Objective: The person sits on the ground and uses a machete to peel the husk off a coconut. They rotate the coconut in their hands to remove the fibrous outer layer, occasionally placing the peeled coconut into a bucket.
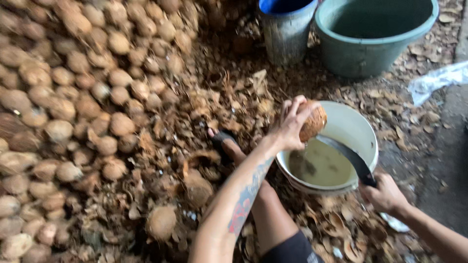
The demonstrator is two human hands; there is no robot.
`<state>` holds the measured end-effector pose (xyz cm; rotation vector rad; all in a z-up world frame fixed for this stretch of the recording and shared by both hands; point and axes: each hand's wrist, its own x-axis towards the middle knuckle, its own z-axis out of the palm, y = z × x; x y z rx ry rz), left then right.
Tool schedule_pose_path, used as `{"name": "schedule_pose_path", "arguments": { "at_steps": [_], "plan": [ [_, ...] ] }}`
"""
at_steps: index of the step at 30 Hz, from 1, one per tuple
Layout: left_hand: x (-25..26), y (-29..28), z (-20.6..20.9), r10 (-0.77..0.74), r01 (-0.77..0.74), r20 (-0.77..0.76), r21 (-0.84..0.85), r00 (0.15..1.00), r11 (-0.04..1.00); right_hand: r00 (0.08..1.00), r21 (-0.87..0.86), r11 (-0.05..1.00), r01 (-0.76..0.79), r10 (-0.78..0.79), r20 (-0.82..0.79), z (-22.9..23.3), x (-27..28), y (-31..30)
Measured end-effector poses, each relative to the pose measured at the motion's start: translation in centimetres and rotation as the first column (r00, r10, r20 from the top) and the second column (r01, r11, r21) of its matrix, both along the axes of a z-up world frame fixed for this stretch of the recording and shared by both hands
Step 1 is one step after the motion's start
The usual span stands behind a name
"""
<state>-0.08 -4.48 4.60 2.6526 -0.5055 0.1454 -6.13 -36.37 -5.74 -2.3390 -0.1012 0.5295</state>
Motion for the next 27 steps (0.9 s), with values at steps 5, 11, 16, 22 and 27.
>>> {"name": "schedule_pose_path", "arguments": {
  "at_steps": [5, 11, 16, 22, 27],
  "plan": [
    [-0.4, -0.5, -0.7, 0.007, -0.008, 0.010, 0.009, 1.000, 1.000, 0.996, 0.050, 0.996, 0.078, -0.076, -0.048, -1.4, -0.7, -1.3],
    [-0.5, -1.4, -0.2, -0.007, 0.001, -0.050, -0.112, 0.999, 0.994, 0.984, 0.120, 0.981, 0.154, -0.141, -0.106, -1.1, -0.9, -2.1],
    [0.5, -1.6, -1.5, 0.030, -0.032, -0.044, -0.048, 0.999, 0.998, 0.997, 0.066, 0.997, 0.045, -0.041, -0.067, 0.1, -1.2, -1.6],
    [0.7, 0.2, -1.4, 0.161, -0.173, -0.078, -0.196, 0.984, 0.965, 0.956, 0.318, 0.932, 0.177, -0.085, -0.282, 2.6, -0.2, -0.6],
    [1.0, 1.5, -3.7, 0.258, -0.255, -0.111, -0.731, 0.960, 0.633, 0.967, 0.090, 0.995, 0.042, -0.018, -0.254, 13.6, 3.1, 0.8]
  ]
}}
